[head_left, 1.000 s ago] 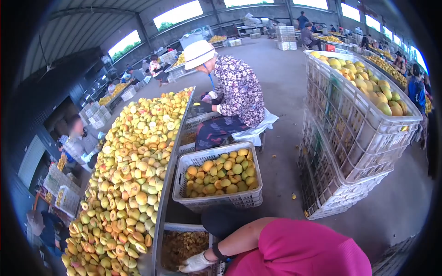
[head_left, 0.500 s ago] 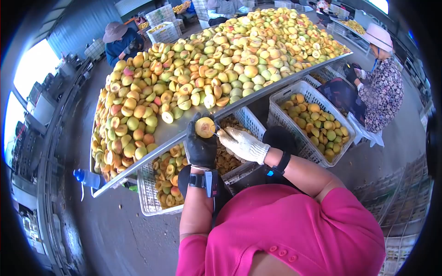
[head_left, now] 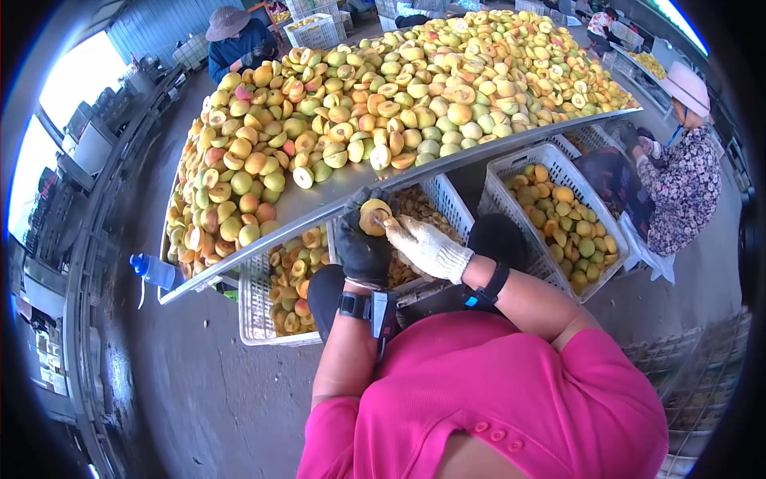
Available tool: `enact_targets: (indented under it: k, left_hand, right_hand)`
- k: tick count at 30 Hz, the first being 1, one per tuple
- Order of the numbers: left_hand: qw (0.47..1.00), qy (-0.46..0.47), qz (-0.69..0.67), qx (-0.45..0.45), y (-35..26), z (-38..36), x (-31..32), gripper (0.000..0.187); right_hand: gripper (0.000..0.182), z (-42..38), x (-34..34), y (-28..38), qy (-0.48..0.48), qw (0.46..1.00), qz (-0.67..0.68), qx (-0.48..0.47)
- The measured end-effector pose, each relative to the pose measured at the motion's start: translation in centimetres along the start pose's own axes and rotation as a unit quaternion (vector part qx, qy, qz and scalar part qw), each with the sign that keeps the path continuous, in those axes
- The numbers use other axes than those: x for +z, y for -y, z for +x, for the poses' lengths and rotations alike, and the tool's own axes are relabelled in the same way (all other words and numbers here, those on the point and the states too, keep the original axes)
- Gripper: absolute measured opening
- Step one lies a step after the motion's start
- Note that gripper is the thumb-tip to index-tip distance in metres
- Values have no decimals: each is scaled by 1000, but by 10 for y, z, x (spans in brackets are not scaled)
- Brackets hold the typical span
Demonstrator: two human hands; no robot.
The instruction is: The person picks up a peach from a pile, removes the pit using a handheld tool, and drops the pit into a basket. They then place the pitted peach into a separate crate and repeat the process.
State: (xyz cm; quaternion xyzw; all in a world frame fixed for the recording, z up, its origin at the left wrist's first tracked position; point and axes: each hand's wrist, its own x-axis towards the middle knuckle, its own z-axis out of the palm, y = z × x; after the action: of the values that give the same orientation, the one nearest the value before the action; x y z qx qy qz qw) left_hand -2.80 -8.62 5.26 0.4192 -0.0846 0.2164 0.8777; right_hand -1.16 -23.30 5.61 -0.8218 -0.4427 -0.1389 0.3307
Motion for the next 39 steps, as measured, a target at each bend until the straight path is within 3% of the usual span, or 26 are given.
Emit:
enact_targets:
  k: [2,4,8,10,12,13,14,15,17,18,19,21,22,23,24,26,28,30,32,35,39]
  left_hand:
    - [952,11,283,112,1,-6,4,33]
    - [944,11,309,116,-6,-7,8,35]
    - [948,-22,287,135,1,-8,5,32]
    - [975,-43,193,102,3,-9,3,30]
    - [948,-61,267,160,-2,-8,7,23]
    - [857,-56,455,235,-7,-8,8,21]
    - [786,-50,551,277,-9,-5,8,17]
    - [701,-54,634,322,-11,-2,9,14]
    - [893,-53,403,196,-9,-1,9,16]
    - [976,-47,192,85,-10,1,9,20]
    - [995,-89,-38,-14,-11,2,9,24]
    - [990,-129,45,20,-7,4,3,25]
    - [974,-90,194,69,-5,0,0,25]
    - [924,-69,353,127,-11,-4,8,26]
    - [854,-65,479,192,-17,-7,15,26]
    - [913,-62,376,146,-10,-2,6,27]
    - [975,-101,181,84,1,2,1,27]
    - [991,-133,-14,21,2,6,2,27]
    - [977,-142,-159,-32,-3,9,4,28]
    - [974,-167,-149,-39,-11,7,13,30]
    - [987,-157,1,16,0,7,2,31]
  right_hand:
    - [34,-1,-2,3,41,987,121,93]
    - [36,3,-6,8,73,951,236,186]
    - [42,11,-18,25,82,911,312,255]
    - [46,19,-39,39,151,834,410,337]
    - [46,15,-28,34,159,802,472,330]
    - [46,14,-25,31,171,787,496,326]
    - [46,14,-24,28,178,773,517,322]
    - [46,14,-21,26,171,808,477,300]
    - [47,14,-14,25,126,886,381,231]
    - [47,13,-12,26,88,924,325,180]
    - [46,11,-15,25,127,904,357,199]
    - [44,11,-14,24,155,890,377,206]
    - [43,10,-5,18,145,898,368,193]
    - [42,8,0,17,45,971,237,10]
    - [43,6,3,15,59,969,236,39]
    - [43,5,3,15,79,959,256,90]
    - [45,8,-1,17,88,942,294,135]
    - [46,16,-9,26,98,891,389,214]
    - [46,17,-7,28,72,896,380,218]
    - [47,17,-2,24,69,898,368,230]
    - [45,22,-7,26,94,903,345,240]
